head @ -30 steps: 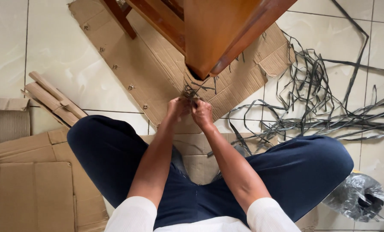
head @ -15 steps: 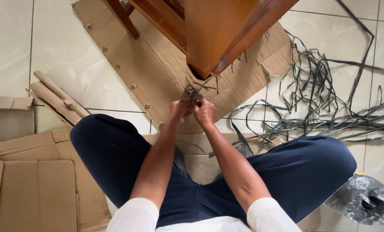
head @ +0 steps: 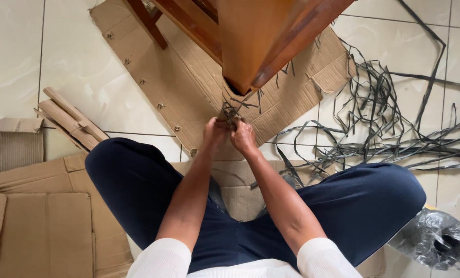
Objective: The person wraps cardboard around the legs of a wooden chair and secures it with plastic ties.
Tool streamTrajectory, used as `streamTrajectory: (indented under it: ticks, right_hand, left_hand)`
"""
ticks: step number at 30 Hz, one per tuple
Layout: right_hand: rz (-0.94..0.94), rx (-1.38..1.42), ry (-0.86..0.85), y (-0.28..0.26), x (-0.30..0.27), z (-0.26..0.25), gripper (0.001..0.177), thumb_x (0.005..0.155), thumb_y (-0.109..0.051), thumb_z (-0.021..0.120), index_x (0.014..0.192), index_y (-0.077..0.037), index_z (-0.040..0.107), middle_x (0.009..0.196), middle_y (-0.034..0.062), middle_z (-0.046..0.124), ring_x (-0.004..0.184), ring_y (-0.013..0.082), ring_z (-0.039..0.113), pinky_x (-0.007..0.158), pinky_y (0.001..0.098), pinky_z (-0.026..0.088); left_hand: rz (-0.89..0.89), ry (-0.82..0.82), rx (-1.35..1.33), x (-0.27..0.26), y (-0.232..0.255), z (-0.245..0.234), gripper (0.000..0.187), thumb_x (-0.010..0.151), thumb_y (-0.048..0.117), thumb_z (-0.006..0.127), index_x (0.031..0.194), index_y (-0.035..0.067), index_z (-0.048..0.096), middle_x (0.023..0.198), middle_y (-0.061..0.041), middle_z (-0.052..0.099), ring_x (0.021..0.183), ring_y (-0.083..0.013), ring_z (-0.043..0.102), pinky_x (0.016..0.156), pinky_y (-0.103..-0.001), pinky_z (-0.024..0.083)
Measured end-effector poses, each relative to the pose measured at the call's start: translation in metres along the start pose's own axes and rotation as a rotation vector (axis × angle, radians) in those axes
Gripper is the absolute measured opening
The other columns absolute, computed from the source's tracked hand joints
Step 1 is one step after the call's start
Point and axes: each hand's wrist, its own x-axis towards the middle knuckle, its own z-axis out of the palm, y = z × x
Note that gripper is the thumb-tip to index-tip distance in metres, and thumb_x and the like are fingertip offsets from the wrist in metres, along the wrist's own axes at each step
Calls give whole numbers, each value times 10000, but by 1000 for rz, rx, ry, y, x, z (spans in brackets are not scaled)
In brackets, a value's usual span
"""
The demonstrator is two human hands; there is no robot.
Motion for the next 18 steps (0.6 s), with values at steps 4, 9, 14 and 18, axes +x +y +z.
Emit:
streamTrajectory:
  ticks: [4,9,14,18]
  right_hand:
    - [26,1,11,16,6,14,291,876,-175,667,1153,-106,726,1086,215,707,1019,464,649,864,545,510]
    - [44,42,-29,8,8,4,263,861,-166,669,1096,-83,753,999,239,727,991,444,682,889,516,533]
    - [69,104,21,4,7,0,265,849,-161,678,1086,-85,766,998,229,739,981,420,703,871,485,546]
    - [11,144,104,17,5,10,274,814,-143,655,1055,-74,764,1001,206,756,966,403,721,885,468,559]
  left_hand:
    - [292,90,257,-20,33,-1,235,827,193,773,1044,111,734,903,-73,778,847,-223,758,761,-366,571]
    - [334,125,386,-30,48,-4,202,830,208,771,1004,110,741,885,-115,764,857,-323,745,738,-415,568]
    - [348,155,403,-32,52,-4,193,826,233,755,992,133,752,884,-119,763,864,-346,740,739,-444,574]
    - [314,143,397,-22,48,-2,179,825,254,755,968,146,750,877,-110,767,848,-338,750,742,-438,579]
